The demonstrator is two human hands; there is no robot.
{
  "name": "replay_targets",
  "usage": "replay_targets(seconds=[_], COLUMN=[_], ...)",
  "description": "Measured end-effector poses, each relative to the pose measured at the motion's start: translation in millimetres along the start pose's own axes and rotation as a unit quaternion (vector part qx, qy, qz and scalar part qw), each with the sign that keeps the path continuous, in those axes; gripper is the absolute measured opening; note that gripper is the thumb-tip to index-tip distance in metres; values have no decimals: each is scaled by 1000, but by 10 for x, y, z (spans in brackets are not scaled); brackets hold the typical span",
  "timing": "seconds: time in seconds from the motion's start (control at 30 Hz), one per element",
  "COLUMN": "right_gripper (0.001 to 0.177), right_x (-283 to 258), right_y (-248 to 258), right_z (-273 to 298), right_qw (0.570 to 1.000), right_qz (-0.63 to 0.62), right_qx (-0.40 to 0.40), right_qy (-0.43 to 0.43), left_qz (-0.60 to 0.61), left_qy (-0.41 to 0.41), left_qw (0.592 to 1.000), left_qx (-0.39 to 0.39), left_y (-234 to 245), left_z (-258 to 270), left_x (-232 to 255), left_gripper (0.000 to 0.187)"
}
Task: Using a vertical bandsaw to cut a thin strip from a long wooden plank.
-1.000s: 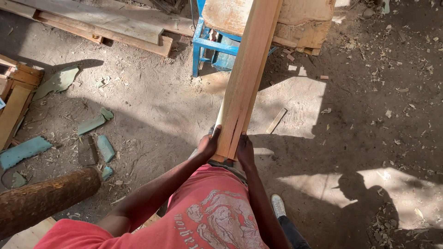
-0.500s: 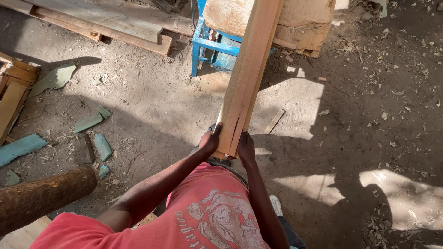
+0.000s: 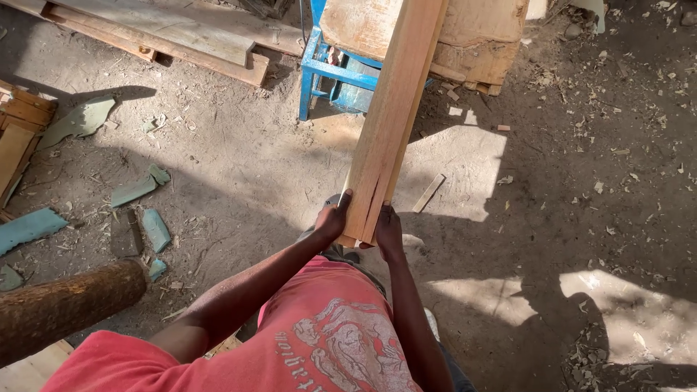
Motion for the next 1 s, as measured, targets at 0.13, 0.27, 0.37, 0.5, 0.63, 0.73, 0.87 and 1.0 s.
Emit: replay_targets(seconds=[0.13,0.27,0.37,0.5,0.63,0.73,0.87,1.0], right_gripper=[69,69,70,71,72,71,68,68], right_x=[-61,-46,-126,-165,-256,-256,-243,-231], right_y=[-1,-8,-15,-9,2,5,-14,-17], right_z=[21,-4,18,-12,27,14,-18,-64], right_qw=[1000,1000,1000,1000,1000,1000,1000,1000], right_qz=[1,3,13,18,18,16,4,18], right_qx=[-1,3,1,3,4,3,3,8], right_qy=[-1,-2,-8,-9,-16,-16,-8,-7], left_qz=[-2,6,-8,-5,-7,-4,1,-8], left_qy=[-3,-7,-20,-27,-32,-32,-35,-36], left_qw=[1000,1000,1000,1000,999,999,999,999], left_qx=[2,0,-1,-3,-11,-11,-6,-9], left_y=[-16,-34,-50,-28,-46,-79,-141,-141], left_z=[-33,-95,-145,-105,-113,-146,-299,-316], left_x=[9,-19,2,109,139,124,39,67], left_gripper=[98,99,102,103,105,105,107,108])
Point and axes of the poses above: each hand's wrist, its own z-axis away from the middle knuckle, its own y-axis out of the back of the hand, x = y × z, the point moved 6 cm from there along -z, towards the middle knuckle, and after that the axes turned 11 degrees about x, right-handed, at the moved point
